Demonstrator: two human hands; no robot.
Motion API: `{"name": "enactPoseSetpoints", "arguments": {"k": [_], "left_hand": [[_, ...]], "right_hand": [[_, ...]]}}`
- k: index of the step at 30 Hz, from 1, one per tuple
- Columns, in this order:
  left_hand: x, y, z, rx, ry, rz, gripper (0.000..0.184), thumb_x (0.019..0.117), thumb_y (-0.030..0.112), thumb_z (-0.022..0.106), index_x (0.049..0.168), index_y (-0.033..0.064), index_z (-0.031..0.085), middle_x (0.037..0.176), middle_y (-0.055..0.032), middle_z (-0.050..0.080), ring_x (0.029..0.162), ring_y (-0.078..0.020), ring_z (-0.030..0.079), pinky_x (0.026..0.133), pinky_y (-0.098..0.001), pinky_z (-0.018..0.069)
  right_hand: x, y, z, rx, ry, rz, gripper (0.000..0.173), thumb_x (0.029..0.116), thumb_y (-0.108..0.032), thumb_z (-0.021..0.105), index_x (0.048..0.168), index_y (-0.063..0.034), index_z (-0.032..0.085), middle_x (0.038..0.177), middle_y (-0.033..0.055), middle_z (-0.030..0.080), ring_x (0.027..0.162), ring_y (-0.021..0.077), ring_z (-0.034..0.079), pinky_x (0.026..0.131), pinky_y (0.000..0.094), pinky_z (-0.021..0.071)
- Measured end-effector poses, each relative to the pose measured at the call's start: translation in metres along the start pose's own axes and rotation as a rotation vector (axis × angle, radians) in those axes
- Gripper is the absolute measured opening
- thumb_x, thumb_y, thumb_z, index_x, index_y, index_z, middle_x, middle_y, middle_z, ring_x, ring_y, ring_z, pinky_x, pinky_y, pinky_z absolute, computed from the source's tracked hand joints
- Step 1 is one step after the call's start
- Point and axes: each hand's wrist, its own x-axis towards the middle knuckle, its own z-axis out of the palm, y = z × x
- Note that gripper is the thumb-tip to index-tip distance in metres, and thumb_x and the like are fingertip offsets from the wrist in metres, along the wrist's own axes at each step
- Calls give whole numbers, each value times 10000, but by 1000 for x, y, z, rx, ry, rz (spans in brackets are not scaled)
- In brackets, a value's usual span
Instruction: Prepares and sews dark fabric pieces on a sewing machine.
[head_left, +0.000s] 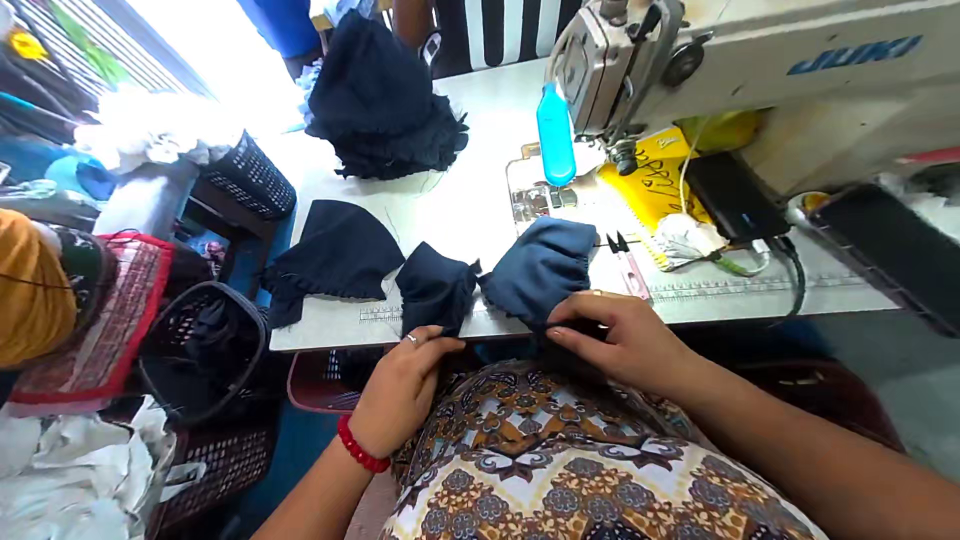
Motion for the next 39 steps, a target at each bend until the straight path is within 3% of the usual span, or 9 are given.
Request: {"name": "enactPoseSetpoints", "arguments": {"k": [5,11,15,21,25,28,31,35,39], "left_hand": [[19,40,6,-638,56,-275,484,1013,437,554,1226,11,641,1191,-48,654,1124,-68,609,996,-291,510],[26,38,-25,-514,-56,-153,250,1007,160,598,1187,-8,642,1129,-47,687,1049,-51,656,952,-244,545],[30,48,-56,-184,-206,110,270,971,139,568,1196,40,681,1177,-92,685,1094,-87,636,957,-247,511],[41,57,-62,-859,50,-337,631,1002,71,517,1565,311,359,1144,-43,700,947,-122,708,831,-302,604],[43,74,-66,-1237,175,-368,468,1046,136,409,1512,115,455,1296,-88,635,1091,-151,669,954,-314,562],[45,87,-57,-1377,63,-301,632,946,32,504,1554,70,337,1368,-110,597,1228,-195,623,1102,-382,482],[49,78,-57,-895,16,-211,586,965,41,571,1533,68,426,1331,-88,645,1151,-177,677,1004,-365,572],[49,51,-56,44,270,-1,360,911,389,713,1241,244,723,1178,1,602,1067,-121,576,859,-323,504],[58,52,-58,51,144,129,462,897,513,711,1183,150,706,1183,-17,653,1172,-160,575,1002,-433,465]], "right_hand": [[13,-36,34,204,-86,-198,250,1004,-230,616,1111,-37,733,1071,75,735,1040,97,675,951,265,536],[23,-36,11,16,-38,-373,268,1021,-260,587,1172,-80,715,1053,64,723,965,128,685,871,307,576],[40,-52,-16,-187,22,-401,583,921,-447,676,1445,-216,568,1397,53,564,1250,201,548,980,396,514],[43,-58,-14,-43,191,-410,468,949,-345,673,1369,-148,616,1308,31,568,1217,97,549,998,279,516],[32,-77,-3,-98,90,-396,877,864,-693,642,1535,-165,442,1394,107,544,1207,204,568,930,400,533],[42,-83,10,-243,195,-441,728,934,-401,678,1542,-86,434,1349,131,620,1147,241,617,925,373,536],[59,-76,1,-250,300,-485,379,954,-77,594,1326,-33,648,1081,83,741,962,178,690,852,296,565],[74,-70,-29,-49,32,-403,223,949,-129,639,1160,-120,710,1051,-23,729,960,18,678,847,195,572],[86,-76,-41,126,-179,-503,196,927,-82,673,1121,-74,700,1031,-29,724,944,-19,672,829,150,575]]}}
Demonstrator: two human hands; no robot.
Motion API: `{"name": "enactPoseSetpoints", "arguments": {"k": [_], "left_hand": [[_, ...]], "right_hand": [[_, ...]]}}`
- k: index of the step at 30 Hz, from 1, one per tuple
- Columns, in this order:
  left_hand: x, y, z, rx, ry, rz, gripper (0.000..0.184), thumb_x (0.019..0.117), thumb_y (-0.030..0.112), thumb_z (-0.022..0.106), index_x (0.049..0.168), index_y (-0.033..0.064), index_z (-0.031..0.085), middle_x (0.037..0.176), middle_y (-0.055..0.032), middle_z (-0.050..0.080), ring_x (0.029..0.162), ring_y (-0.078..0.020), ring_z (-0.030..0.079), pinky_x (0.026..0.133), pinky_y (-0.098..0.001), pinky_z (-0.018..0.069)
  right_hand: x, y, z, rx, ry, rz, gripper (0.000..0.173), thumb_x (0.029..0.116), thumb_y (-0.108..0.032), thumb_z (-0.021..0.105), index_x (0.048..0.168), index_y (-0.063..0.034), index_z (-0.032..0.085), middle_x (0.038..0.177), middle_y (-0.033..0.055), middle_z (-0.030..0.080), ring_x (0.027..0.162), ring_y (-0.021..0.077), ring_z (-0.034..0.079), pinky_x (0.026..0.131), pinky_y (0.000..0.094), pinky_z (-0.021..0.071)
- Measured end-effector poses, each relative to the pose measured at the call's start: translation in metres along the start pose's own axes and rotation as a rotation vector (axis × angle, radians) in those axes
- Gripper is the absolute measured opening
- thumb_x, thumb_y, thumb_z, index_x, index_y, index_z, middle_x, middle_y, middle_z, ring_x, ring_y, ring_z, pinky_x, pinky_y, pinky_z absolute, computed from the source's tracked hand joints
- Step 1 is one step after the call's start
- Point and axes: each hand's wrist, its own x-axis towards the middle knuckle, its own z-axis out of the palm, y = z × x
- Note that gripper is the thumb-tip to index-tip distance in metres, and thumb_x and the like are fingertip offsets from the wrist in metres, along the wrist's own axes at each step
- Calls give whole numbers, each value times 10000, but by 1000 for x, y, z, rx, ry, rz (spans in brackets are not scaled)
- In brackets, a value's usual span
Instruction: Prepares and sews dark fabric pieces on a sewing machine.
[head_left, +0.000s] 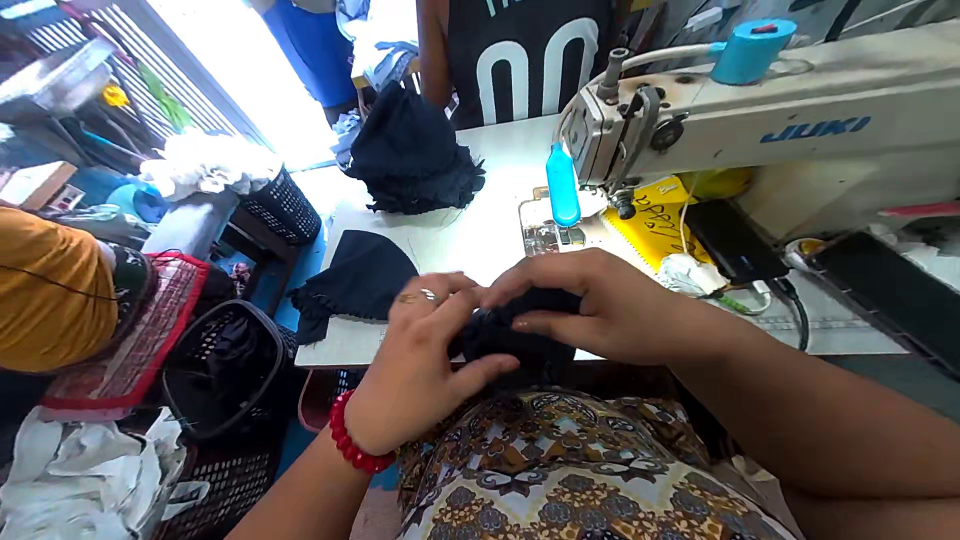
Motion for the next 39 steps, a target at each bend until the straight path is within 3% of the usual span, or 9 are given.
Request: {"name": "enactPoseSetpoints", "arguments": {"k": [4,9,14,18,23,27,30,33,39], "left_hand": [[13,-10,-5,-367,-268,-117,219,990,260,648,1083,77,722,952,43,721,899,40,656,836,-198,554],[48,-44,-70,-223,-224,-345,121,1016,172,609,1054,108,704,851,39,714,732,-8,658,681,-245,575],[120,-76,-156,177,200,-267,296,1012,334,619,1192,102,657,1071,24,662,950,33,610,885,-267,528],[187,-143,-175,535,366,104,426,1035,464,526,1086,83,710,959,-123,697,877,-202,675,774,-450,534],[216,-164,-68,476,-74,-161,533,993,230,611,1491,70,513,1528,-277,449,1472,-484,327,1190,-687,202],[191,-207,-16,452,-255,-125,632,1000,328,639,1551,87,442,1629,-234,323,1533,-475,189,1198,-713,113],[147,-189,-47,368,-24,-112,543,1015,242,592,1524,88,480,1605,-205,378,1501,-407,319,1207,-594,264],[63,-172,-79,391,-69,-246,446,977,104,622,1419,56,578,1443,-226,549,1359,-429,495,1115,-615,391],[-71,-168,-6,353,-189,-438,467,966,130,605,1433,128,605,1498,-127,548,1442,-353,439,1168,-606,328]], "right_hand": [[4,-3,-1,-179,150,-65,241,957,-179,646,1168,-88,719,1078,-2,689,1007,47,635,889,221,545],[-38,50,9,-145,266,172,226,975,-225,610,1100,-78,728,1051,32,688,929,80,664,825,281,587],[-88,77,24,-107,173,447,298,1002,-271,548,1129,-75,733,1034,45,735,908,83,686,853,283,567],[-101,82,32,-126,202,460,308,1004,-305,544,1123,-98,739,1012,8,741,917,50,685,846,245,563],[-106,85,39,-160,208,445,297,996,-305,545,1092,-113,751,985,-6,734,888,34,674,819,221,557],[-117,89,39,-132,211,452,282,997,-291,552,1098,-117,749,990,-19,724,890,18,658,818,208,552],[-124,89,37,-213,244,435,291,992,-299,554,1089,-109,752,1006,2,729,925,51,670,855,246,560],[-126,87,30,-489,255,434,351,974,-344,561,1068,-76,767,1031,117,734,970,275,682,868,454,551],[-135,91,21,-757,174,599,421,972,-324,522,1112,11,736,1189,308,643,1128,562,577,959,702,430]]}}
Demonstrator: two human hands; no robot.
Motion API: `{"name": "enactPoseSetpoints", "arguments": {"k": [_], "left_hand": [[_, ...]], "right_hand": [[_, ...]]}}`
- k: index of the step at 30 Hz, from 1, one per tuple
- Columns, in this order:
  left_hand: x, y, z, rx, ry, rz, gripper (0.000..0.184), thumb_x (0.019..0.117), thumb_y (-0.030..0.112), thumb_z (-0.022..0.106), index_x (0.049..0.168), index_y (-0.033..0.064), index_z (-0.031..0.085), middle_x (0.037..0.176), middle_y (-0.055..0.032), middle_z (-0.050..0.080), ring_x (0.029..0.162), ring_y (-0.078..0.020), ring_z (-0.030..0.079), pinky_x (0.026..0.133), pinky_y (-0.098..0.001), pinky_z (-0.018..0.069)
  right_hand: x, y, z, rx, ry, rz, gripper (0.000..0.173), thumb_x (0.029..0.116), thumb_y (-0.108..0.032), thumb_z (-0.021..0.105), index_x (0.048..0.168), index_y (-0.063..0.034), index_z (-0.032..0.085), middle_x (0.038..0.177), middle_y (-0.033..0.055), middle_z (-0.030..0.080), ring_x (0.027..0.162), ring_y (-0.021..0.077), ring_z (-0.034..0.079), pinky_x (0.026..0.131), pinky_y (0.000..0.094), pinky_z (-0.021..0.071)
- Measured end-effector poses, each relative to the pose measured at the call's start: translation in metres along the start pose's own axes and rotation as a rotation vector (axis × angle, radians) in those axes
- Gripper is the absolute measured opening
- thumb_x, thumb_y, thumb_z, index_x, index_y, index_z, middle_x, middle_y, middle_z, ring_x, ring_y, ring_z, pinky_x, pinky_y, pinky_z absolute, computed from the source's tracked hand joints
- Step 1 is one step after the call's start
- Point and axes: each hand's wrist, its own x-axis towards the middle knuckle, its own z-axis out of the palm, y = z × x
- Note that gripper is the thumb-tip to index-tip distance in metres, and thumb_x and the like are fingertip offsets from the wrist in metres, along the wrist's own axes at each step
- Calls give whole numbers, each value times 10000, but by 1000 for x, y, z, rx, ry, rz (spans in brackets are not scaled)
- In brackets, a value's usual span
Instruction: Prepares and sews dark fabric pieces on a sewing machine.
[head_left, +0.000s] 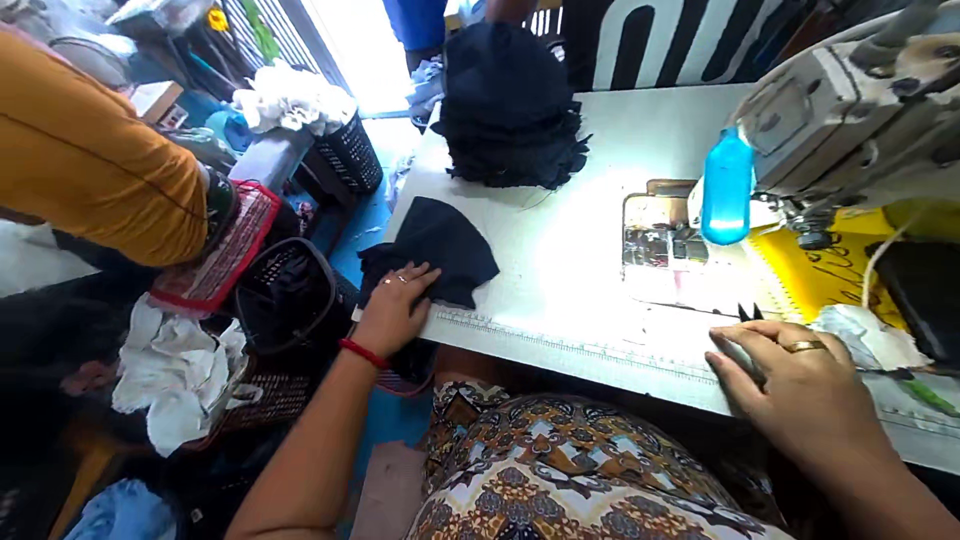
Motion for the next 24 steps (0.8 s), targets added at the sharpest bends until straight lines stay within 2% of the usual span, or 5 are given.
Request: {"name": "enactPoseSetpoints", "arguments": {"k": [5,13,18,21,24], "left_hand": [[-3,83,50,-50,310,65,276,955,139,621,1179,182,777,1195,-36,746,1179,-250,666,1035,-566,440],[22,143,-33,-586,477,147,219,1032,166,573,1141,26,702,1024,-92,726,949,-147,696,873,-378,572],[3,176,-54,-404,280,611,191,979,127,612,1086,43,745,966,-72,732,909,-162,702,823,-362,581],[-10,187,-42,-583,299,682,198,1006,115,574,1066,7,728,952,-84,726,908,-107,683,848,-268,550],[-17,181,-24,-715,358,520,219,987,171,650,1139,16,683,979,-65,713,917,-70,675,860,-244,561]], "right_hand": [[-1,7,1,-64,49,-57,265,965,-4,501,1084,42,734,1139,296,678,1105,539,618,973,659,463],[-4,-58,-22,371,159,-205,419,989,-333,593,1223,0,691,1101,177,710,953,230,694,834,369,587],[17,-115,-49,370,334,-427,679,930,-445,713,1498,-172,462,1521,144,460,1408,233,439,1124,397,407],[30,-125,-69,281,365,-574,282,979,-337,676,1213,-180,671,1460,116,548,1472,306,377,1178,486,349],[35,-123,-87,179,354,-644,194,1009,-233,591,918,-120,720,1024,39,749,1186,235,649,1131,492,412]]}}
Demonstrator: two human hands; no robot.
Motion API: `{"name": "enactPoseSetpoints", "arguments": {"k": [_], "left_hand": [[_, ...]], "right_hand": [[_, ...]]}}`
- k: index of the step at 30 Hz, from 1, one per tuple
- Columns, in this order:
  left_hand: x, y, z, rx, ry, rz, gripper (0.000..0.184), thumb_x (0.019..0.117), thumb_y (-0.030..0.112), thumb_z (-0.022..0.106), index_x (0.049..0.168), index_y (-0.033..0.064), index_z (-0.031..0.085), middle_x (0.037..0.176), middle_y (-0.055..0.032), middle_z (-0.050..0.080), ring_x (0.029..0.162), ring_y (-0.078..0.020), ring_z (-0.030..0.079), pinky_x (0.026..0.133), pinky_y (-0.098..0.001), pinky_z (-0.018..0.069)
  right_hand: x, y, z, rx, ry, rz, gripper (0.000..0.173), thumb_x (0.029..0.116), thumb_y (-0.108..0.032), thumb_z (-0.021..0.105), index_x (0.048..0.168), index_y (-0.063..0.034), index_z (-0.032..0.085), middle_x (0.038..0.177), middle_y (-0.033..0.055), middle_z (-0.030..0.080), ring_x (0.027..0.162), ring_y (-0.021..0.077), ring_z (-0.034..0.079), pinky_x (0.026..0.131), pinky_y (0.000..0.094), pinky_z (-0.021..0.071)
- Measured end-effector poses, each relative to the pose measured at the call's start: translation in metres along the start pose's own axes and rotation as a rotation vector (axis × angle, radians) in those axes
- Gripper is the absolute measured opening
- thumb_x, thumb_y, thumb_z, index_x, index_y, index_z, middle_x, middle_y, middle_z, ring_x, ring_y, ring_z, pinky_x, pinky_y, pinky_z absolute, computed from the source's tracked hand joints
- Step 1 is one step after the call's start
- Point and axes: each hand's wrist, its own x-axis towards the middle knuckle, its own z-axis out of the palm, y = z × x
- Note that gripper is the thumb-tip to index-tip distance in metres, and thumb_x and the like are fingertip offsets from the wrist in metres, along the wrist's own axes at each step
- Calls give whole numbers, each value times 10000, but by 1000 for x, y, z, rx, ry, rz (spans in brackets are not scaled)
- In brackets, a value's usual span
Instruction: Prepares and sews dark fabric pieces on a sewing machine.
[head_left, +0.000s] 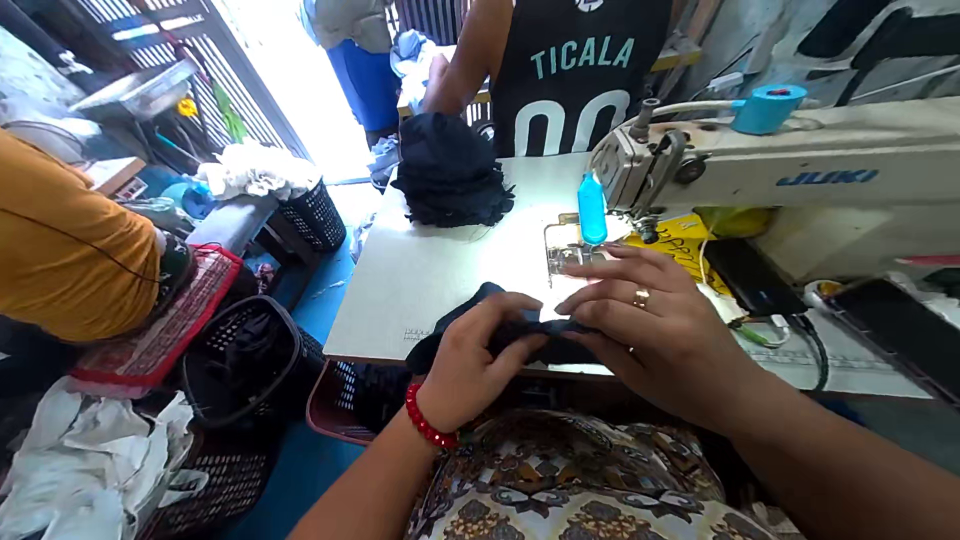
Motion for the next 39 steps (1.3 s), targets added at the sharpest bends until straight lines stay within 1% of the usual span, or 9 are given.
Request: {"name": "enactPoseSetpoints", "arguments": {"k": [5,9,13,16,22,25,31,36,39], "left_hand": [[-28,-22,8,189,44,-99,250,890,41,626,1123,43,715,1064,-86,717,1019,-153,672,919,-319,546],[-31,-18,-8,272,112,-177,292,787,105,702,1073,127,760,1205,-113,665,1158,-266,606,978,-474,489],[-19,-14,-41,549,24,-166,613,757,123,781,1351,110,628,1317,-213,591,1192,-446,564,923,-675,463],[5,-28,-58,649,0,-220,466,857,120,757,1302,26,656,1321,-286,582,1215,-527,537,966,-743,402],[-22,-26,24,188,-204,-255,392,989,270,638,1286,15,618,1205,-167,649,1105,-265,644,946,-475,543],[-42,-35,67,220,-518,-211,554,986,420,627,1440,106,576,1425,-118,594,1345,-315,532,1109,-580,408],[-22,-56,75,427,-398,-230,428,1000,240,645,1393,73,621,1276,-216,630,1212,-412,581,1022,-602,459],[-9,-61,47,387,-468,-181,175,869,155,796,991,41,742,1072,-181,659,1064,-387,608,931,-588,487],[-9,-52,11,199,-518,-169,188,854,188,789,963,46,733,1093,-117,701,1126,-303,626,983,-554,482]], "right_hand": [[-9,-3,-58,120,78,98,130,1017,-210,600,1007,-112,686,942,-10,693,880,24,655,774,189,558],[-46,-4,-101,190,148,192,132,990,-252,668,1104,-187,689,997,-86,697,902,-1,659,783,178,570],[-89,-8,-122,388,256,255,178,934,-228,732,1109,-216,706,1000,-82,726,904,84,706,809,272,620],[-104,-9,-119,362,340,361,225,918,-258,762,1135,-245,701,1033,-135,709,910,18,681,803,208,593],[-112,9,-98,261,220,637,180,906,-204,719,1070,-153,667,987,-116,665,865,-52,639,776,145,569],[-122,4,-97,311,197,629,175,913,-214,722,1071,-160,671,982,-123,667,858,-51,644,768,130,572],[-125,2,-110,277,185,560,184,932,-243,716,1090,-165,665,996,-125,671,882,-44,650,782,127,571],[-141,1,-122,307,179,562,190,935,-282,723,1100,-207,666,993,-144,671,861,-41,644,756,132,566],[-155,-1,-139,427,176,549,210,931,-330,736,1127,-273,687,1011,-177,691,859,-45,653,741,135,570]]}}
